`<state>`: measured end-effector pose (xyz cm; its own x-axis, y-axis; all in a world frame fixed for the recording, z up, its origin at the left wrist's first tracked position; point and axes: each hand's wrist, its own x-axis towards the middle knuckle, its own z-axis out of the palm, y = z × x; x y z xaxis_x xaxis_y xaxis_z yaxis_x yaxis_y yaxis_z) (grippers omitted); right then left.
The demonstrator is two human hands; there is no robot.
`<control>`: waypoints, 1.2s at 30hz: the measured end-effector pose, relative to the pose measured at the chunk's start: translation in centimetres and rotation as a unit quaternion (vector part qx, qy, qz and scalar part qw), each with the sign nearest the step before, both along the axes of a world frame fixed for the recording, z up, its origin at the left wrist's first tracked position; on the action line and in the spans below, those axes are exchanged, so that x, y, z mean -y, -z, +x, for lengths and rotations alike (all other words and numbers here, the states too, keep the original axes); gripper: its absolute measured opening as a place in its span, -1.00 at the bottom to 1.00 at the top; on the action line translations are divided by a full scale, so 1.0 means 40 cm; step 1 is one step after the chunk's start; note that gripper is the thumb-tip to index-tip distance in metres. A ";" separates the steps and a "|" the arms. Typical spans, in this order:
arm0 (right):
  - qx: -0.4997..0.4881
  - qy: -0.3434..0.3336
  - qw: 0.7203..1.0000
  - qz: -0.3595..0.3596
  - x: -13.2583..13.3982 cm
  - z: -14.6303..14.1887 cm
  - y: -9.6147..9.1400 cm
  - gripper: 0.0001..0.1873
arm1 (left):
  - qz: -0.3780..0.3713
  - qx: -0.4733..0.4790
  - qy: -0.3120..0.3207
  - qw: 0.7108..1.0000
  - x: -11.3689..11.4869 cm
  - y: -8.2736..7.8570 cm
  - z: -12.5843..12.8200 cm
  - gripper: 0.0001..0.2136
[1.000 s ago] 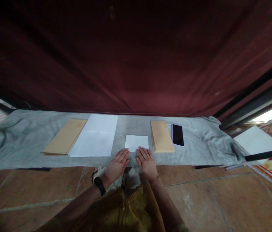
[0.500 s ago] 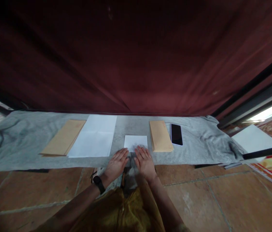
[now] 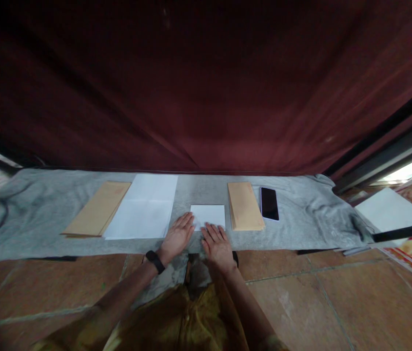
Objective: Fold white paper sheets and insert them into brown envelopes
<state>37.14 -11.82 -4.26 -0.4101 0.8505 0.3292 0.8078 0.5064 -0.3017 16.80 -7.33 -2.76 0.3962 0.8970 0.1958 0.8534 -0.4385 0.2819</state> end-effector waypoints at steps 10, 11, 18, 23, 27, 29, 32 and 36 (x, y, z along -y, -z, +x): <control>0.016 0.013 0.999 0.025 0.000 -0.006 0.004 -0.56 | 0.005 -0.057 -0.015 0.998 -0.082 -0.009 0.015 -0.58; 0.016 0.014 1.000 0.023 0.000 -0.007 0.003 -0.56 | 0.005 -0.060 -0.015 0.998 -0.086 -0.007 0.017 -0.57; 0.009 0.015 1.000 0.023 0.000 -0.008 0.010 -0.56 | 0.031 -0.054 -0.007 0.998 -0.048 0.016 0.021 -0.55; 0.010 0.010 1.000 0.014 0.004 -0.006 0.012 -0.55 | 0.052 -0.053 0.029 0.997 0.025 0.023 0.012 -0.58; 0.005 0.016 1.000 -0.001 0.001 -0.007 0.005 -0.54 | 0.058 -0.066 0.080 0.993 0.056 0.021 0.003 -0.57; 0.001 0.022 1.000 -0.007 -0.005 -0.009 -0.001 -0.53 | 0.058 -0.073 0.101 0.990 0.060 0.024 -0.001 -0.55; 0.007 0.016 1.000 -0.011 -0.016 -0.019 -0.006 -0.52 | 0.058 -0.078 0.119 0.988 0.060 0.033 -0.007 -0.47; 0.024 0.013 1.000 -0.013 -0.023 -0.040 -0.006 -0.48 | 0.055 -0.074 0.129 0.987 0.060 0.044 -0.010 -0.35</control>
